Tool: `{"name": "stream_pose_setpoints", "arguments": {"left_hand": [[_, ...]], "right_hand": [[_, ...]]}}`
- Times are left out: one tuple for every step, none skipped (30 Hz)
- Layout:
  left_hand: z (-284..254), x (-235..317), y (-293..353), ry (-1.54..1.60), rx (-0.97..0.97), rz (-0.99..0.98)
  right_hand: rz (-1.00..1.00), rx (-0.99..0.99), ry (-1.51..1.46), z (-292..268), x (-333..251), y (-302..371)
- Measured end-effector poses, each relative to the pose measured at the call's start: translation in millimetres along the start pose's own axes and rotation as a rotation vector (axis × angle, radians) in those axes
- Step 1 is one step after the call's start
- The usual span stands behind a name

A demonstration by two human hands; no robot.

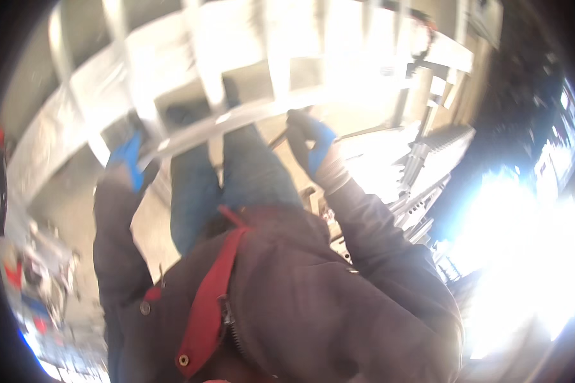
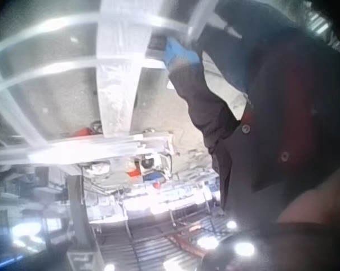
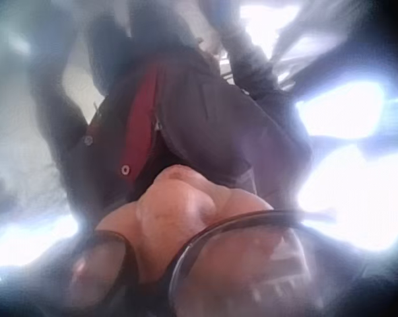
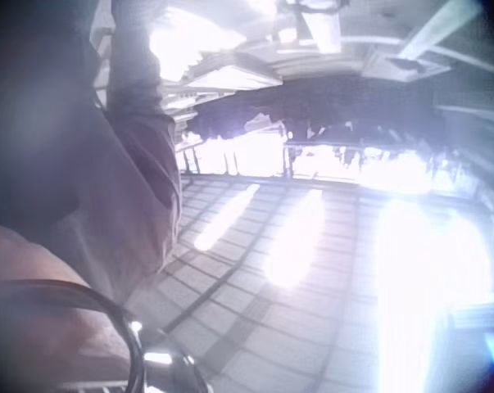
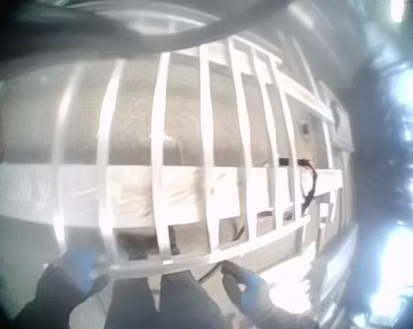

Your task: The person welds a metal frame using a handheld welding torch, repeatedly repositioning the frame to access different joints. The person also picks up and places metal bars on the floor during the process.

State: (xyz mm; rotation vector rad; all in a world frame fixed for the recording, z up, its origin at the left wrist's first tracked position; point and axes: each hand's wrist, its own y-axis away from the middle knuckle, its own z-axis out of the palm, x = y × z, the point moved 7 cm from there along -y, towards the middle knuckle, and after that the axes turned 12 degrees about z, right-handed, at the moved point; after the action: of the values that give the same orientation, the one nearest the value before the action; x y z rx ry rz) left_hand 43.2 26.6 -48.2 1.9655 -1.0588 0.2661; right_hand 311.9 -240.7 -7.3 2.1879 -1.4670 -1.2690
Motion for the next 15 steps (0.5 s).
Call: {"name": "stream_pose_setpoints", "arguments": {"left_hand": [[-7.3,-1.7,-4.8,0.119,0.115,-0.027],[-13.7,2.3,-20.5,0.136,0.154,0.117],[-17.5,-8.6,-37.1,0.188,0.245,0.009],[-27.1,-3.7,-45.5,0.232,0.415,0.088],[-36.1,0.0,-52.3,0.256,0.553,0.128],[-43.0,9.4,-65.1,0.154,0.597,0.207],[-48.4,16.9,-79.3,0.034,0.636,0.272],[-53.2,29.4,-96.5,-0.088,0.659,0.323],[-54.7,33.7,-106.8,-0.137,0.671,0.329],[-52.6,34.1,-115.5,-0.184,0.665,0.322],[-46.0,27.4,-120.4,-0.232,0.657,0.311],[-40.5,26.2,-122.5,-0.265,0.618,0.286],[-37.1,27.1,-128.1,-0.342,0.582,0.298],[-33.7,25.7,-130.0,-0.306,0.572,0.292],[-31.6,23.0,-131.2,-0.273,0.565,0.286]], "right_hand": [[0.049,0.045,0.002,-21.4,2.4,-1.0],[0.109,0.054,0.023,-40.3,5.7,-4.2],[0.122,0.094,0.022,-58.8,7.5,-13.2],[0.118,0.118,0.009,-74.3,9.4,-21.4],[0.114,0.137,-0.005,-90.7,12.9,-30.3],[0.106,0.184,-0.002,-114.3,17.3,-40.5],[0.087,0.222,0.033,-138.8,22.3,-54.1],[0.008,0.294,0.031,-172.4,25.2,-73.9],[-0.030,0.365,0.029,-203.7,31.5,-91.4],[-0.085,0.380,0.043,-235.7,36.6,-114.3],[-0.010,0.414,0.064,-264.1,50.5,-142.2],[-0.061,0.348,0.055,-296.9,56.2,-171.4],[-0.015,0.340,0.024,-330.8,74.1,-205.3],[0.001,0.418,0.082,-370.1,90.3,-238.5],[-0.062,0.508,0.124,-403.3,104.7,-276.2]]}}
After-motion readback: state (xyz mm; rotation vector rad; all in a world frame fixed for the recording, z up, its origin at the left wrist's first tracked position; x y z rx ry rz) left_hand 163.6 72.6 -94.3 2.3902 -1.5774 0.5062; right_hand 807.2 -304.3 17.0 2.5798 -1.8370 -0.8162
